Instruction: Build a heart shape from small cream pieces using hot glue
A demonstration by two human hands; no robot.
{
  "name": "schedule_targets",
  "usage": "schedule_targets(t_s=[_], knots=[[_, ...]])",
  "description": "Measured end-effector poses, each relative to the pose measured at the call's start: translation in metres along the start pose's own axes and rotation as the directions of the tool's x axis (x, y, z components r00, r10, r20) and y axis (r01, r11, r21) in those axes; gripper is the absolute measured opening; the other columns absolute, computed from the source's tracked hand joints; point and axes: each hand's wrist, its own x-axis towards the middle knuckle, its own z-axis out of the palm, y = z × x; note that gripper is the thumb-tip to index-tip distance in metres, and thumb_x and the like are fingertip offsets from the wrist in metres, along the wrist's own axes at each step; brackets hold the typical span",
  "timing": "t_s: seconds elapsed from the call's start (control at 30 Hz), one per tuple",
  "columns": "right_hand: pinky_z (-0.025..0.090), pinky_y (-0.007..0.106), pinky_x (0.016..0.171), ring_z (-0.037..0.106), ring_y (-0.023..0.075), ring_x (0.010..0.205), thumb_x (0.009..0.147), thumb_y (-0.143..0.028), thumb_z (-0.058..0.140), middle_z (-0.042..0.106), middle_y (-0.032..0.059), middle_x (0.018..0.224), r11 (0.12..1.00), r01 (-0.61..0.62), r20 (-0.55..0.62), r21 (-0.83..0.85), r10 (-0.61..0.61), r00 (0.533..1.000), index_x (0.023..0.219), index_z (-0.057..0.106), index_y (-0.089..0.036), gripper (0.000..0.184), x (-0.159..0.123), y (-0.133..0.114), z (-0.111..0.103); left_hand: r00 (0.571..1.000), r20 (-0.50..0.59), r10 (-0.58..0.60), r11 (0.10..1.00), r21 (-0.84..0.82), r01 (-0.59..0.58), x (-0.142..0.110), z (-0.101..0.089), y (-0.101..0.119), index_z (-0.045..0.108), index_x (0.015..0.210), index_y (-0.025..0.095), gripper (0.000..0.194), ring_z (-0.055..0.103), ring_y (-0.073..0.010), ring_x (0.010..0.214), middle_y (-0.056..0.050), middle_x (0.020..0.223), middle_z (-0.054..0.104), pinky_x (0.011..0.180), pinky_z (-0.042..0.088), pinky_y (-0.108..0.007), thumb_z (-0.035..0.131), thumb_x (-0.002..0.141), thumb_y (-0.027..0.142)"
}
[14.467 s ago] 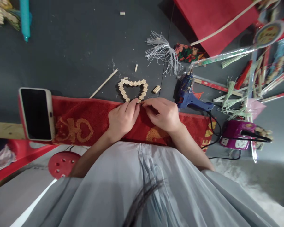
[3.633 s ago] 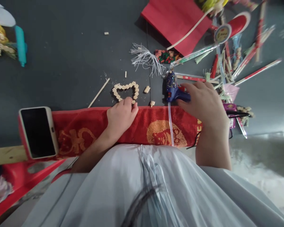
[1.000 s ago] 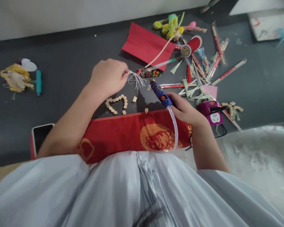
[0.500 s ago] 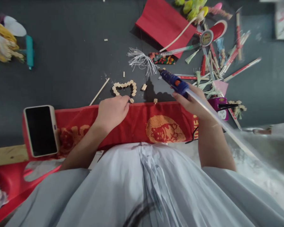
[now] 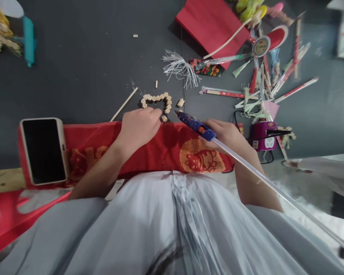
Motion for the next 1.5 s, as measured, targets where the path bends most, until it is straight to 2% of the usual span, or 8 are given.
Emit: schedule_targets(t_s=[0.13, 0.3, 0.47, 0.63, 0.8, 0.93, 1.17, 1.5], knots=[[0.049, 0.032, 0.07, 0.067, 0.0229, 0.078, 0.099, -0.048, 0.043, 0.071, 0.0108, 0.091, 0.993, 0.064, 0.091, -0.102, -0.055, 0.994, 0.114, 0.063, -0.014, 0.042, 0.002, -0.005, -0.001, 1.0, -0.011, -0.006, 0.999, -0.043, 0.006, -0.001, 0.005, -0.002, 0.07, 0.112, 0.023, 0.037, 0.072, -0.0268, 0.088, -0.008, 0.1, 0.076, 0.06, 0.039, -0.034, 0.037, 0.094, 0.021], [0.048, 0.034, 0.072, 0.066, 0.0243, 0.084, 0.102, -0.043, 0.033, 0.071, 0.0126, 0.092, 0.959, 0.106, 0.093, -0.262, -0.084, 0.992, 0.105, 0.065, -0.016, 0.042, 0.005, -0.012, 0.006, 0.999, -0.008, -0.034, 0.998, -0.059, 0.033, 0.0, 0.009, -0.005, 0.069, 0.118, 0.026, 0.041, 0.071, -0.026, 0.09, -0.008, 0.102, 0.076, 0.063, 0.04, -0.034, 0.037, 0.093, 0.021], [0.047, 0.034, 0.07, 0.065, 0.0235, 0.084, 0.102, -0.045, 0.032, 0.072, 0.0123, 0.092, 0.913, 0.12, 0.123, -0.39, -0.077, 0.989, 0.1, 0.066, -0.018, 0.043, 0.006, -0.016, 0.013, 0.999, 0.01, -0.038, 0.995, -0.093, 0.039, 0.0, 0.008, -0.006, 0.068, 0.119, 0.023, 0.041, 0.07, -0.0266, 0.094, -0.01, 0.107, 0.075, 0.066, 0.041, -0.034, 0.036, 0.093, 0.021], [0.046, 0.033, 0.065, 0.064, 0.023, 0.079, 0.103, -0.047, 0.031, 0.072, 0.0125, 0.087, 0.892, 0.163, 0.089, -0.421, -0.138, 0.986, 0.096, 0.066, -0.016, 0.047, 0.007, -0.016, 0.014, 0.999, 0.021, -0.032, 0.992, -0.125, 0.035, -0.002, 0.007, -0.006, 0.068, 0.119, 0.021, 0.041, 0.071, -0.0278, 0.097, -0.011, 0.111, 0.075, 0.068, 0.043, -0.035, 0.035, 0.094, 0.019], [0.045, 0.033, 0.065, 0.064, 0.0226, 0.08, 0.103, -0.05, 0.029, 0.072, 0.0123, 0.089, 0.893, 0.156, 0.108, -0.422, -0.122, 0.987, 0.096, 0.066, -0.016, 0.05, 0.008, -0.017, 0.016, 0.999, 0.012, -0.034, 0.989, -0.142, 0.036, -0.002, 0.007, -0.006, 0.069, 0.114, 0.022, 0.04, 0.071, -0.0277, 0.097, -0.011, 0.11, 0.075, 0.069, 0.045, -0.036, 0.035, 0.093, 0.019], [0.043, 0.031, 0.062, 0.063, 0.0205, 0.075, 0.103, -0.046, 0.029, 0.072, 0.0114, 0.086, 0.859, 0.191, 0.068, -0.474, -0.181, 0.981, 0.093, 0.065, -0.016, 0.048, 0.009, -0.018, 0.019, 1.0, 0.004, -0.022, 0.989, -0.145, 0.023, -0.003, 0.008, -0.007, 0.069, 0.115, 0.019, 0.04, 0.071, -0.0284, 0.097, -0.012, 0.11, 0.075, 0.07, 0.046, -0.037, 0.035, 0.093, 0.019], [0.039, 0.03, 0.059, 0.059, 0.0185, 0.07, 0.102, -0.043, 0.038, 0.069, 0.0087, 0.079, 0.837, 0.221, -0.006, -0.5, -0.258, 0.966, 0.087, 0.064, -0.016, 0.041, 0.01, -0.016, 0.022, 0.997, -0.079, 0.006, 0.987, -0.158, -0.019, -0.003, 0.017, -0.011, 0.07, 0.109, 0.017, 0.036, 0.072, -0.0264, 0.088, -0.012, 0.101, 0.076, 0.067, 0.047, -0.034, 0.038, 0.092, 0.019], [0.036, 0.03, 0.058, 0.057, 0.0179, 0.07, 0.102, -0.043, 0.037, 0.069, 0.0088, 0.081, 0.842, 0.199, 0.013, -0.501, -0.223, 0.975, 0.086, 0.064, -0.017, 0.041, 0.008, -0.016, 0.024, 0.996, -0.084, 0.014, 0.99, -0.136, -0.026, -0.003, 0.016, -0.011, 0.07, 0.106, 0.017, 0.034, 0.072, -0.0265, 0.085, -0.012, 0.098, 0.076, 0.065, 0.046, -0.034, 0.039, 0.092, 0.019]])
